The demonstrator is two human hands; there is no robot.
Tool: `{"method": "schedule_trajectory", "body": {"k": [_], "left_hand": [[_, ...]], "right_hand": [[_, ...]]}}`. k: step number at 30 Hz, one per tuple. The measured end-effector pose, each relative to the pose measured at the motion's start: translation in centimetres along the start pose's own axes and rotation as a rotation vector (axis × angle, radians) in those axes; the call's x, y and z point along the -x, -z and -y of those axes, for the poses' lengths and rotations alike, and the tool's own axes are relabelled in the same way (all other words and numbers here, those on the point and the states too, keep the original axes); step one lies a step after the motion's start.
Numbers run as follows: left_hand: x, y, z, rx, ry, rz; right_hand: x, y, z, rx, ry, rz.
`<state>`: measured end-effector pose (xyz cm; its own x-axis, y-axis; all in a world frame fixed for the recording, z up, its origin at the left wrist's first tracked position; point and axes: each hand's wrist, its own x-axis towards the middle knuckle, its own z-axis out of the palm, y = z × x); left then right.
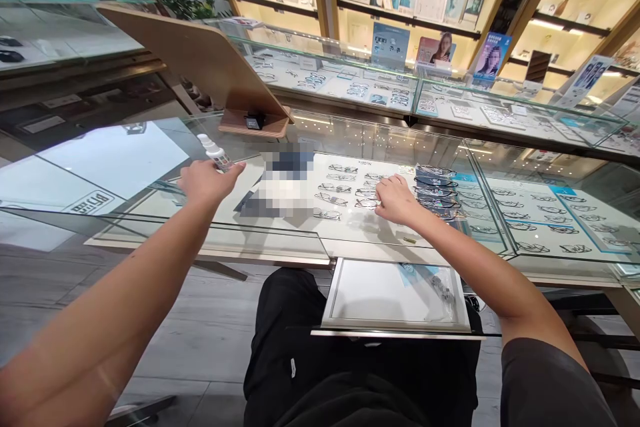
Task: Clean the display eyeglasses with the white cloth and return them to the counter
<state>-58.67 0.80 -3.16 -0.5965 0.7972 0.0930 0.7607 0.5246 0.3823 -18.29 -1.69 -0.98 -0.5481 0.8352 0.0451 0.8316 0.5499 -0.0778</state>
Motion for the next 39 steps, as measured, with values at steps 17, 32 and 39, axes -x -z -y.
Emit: {"method": "schedule_trajectory", "body": {"k": [17, 32, 39], "left_hand": [[0.8, 0.8, -0.6, -0.007, 0.008, 0.028], [0.2, 0.3, -0.2, -0.032, 0.001, 0.004], [0.1, 0.4, -0.2, -0.036, 0.001, 0.008]], "right_hand": [[1.3, 0.5, 2.8, 0.018, -0.098, -0.056], [1.1, 1.9, 3.3, -0.177, -0.207, 0.066], [4.9, 8.3, 8.5, -0.541, 0.247, 0.031]]}}
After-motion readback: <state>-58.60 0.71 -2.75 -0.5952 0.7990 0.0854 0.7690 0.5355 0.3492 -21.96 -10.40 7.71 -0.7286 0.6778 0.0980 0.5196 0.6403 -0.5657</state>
